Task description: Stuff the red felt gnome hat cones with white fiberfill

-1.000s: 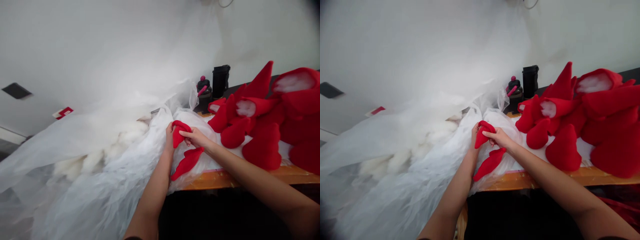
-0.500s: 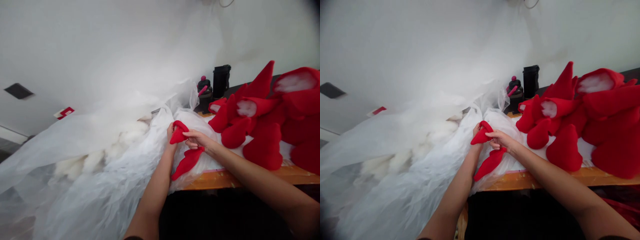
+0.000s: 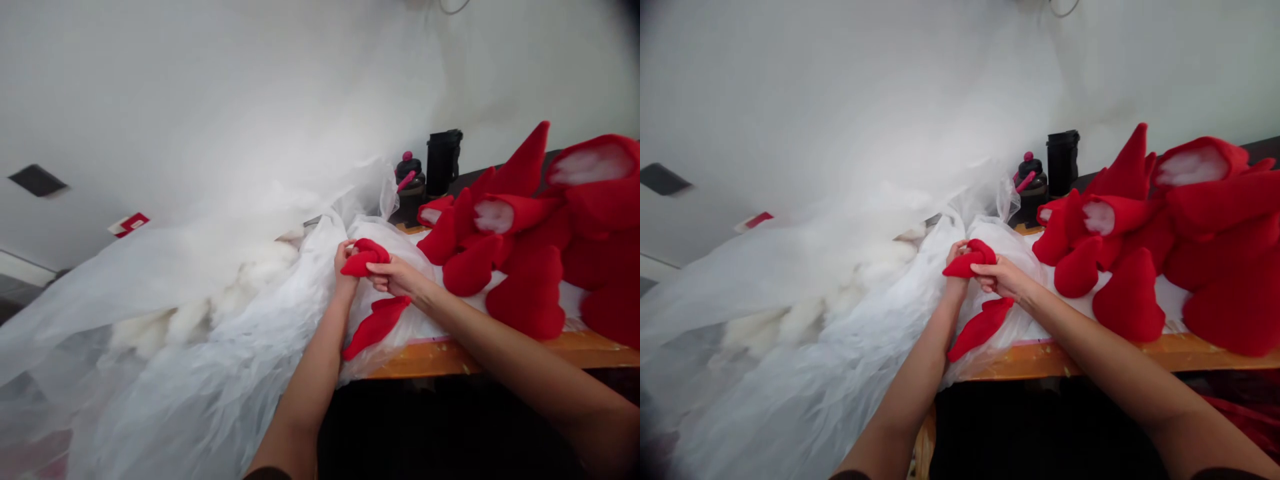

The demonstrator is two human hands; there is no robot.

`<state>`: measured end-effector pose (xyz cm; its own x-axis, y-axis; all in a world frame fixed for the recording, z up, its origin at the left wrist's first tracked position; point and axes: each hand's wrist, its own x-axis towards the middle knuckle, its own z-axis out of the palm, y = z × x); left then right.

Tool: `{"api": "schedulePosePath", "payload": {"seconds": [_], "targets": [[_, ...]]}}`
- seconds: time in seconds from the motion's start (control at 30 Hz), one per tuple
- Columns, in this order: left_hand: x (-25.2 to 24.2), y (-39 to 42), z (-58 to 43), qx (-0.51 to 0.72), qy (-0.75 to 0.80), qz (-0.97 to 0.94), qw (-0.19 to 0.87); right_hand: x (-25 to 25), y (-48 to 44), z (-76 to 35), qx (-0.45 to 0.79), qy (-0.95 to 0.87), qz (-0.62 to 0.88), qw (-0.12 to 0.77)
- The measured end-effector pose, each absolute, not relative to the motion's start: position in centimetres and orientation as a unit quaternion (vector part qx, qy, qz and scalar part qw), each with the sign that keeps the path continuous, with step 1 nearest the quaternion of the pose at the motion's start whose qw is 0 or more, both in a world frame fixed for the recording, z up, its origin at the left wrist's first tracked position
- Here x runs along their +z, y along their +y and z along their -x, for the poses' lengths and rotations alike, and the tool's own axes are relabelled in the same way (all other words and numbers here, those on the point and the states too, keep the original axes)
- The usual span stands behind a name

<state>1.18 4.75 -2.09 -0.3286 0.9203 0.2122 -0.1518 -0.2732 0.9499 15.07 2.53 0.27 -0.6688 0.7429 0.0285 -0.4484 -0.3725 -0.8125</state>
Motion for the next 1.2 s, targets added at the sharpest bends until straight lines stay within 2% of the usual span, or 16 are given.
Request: {"api": "schedulePosePath", "payload": {"seconds": [0.07, 0.17, 0.33, 0.47, 0.67, 0.9, 1.2], "targets": [[-1.3, 4.2, -1.4, 0.716, 0.411, -0.428, 0.367, 0.4, 2.8, -14.9, 0.795, -0.391, 0.192, 0.422], [-0.3, 3.1, -2.0, 0.753, 0.315, -0.443, 0.371, 0.2, 3.2, -14.8, 0.781, -0.374, 0.221, 0.448], [-0.1, 2.1, -2.7, 0.695, 0.306, -0.517, 0.394, -0.3, 3.2, -14.5, 0.777, -0.383, 0.214, 0.451], [-0.5, 2.3, -2.8, 0.699, 0.322, -0.499, 0.398, -0.1, 2.9, -14.6, 0.802, -0.39, 0.182, 0.414], [-0.2, 2.3, -3.2, 0.681, 0.298, -0.453, 0.492, 0.1, 2.7, -14.5, 0.799, -0.408, 0.192, 0.398], [0.5, 2.2, -2.7, 0.71, 0.321, -0.437, 0.45, 0.3, 2.6, -14.3, 0.777, -0.45, 0.227, 0.376], [0.9, 1.5, -2.9, 0.683, 0.336, -0.437, 0.479, 0.7, 1.5, -14.9, 0.792, -0.5, 0.195, 0.291]]}}
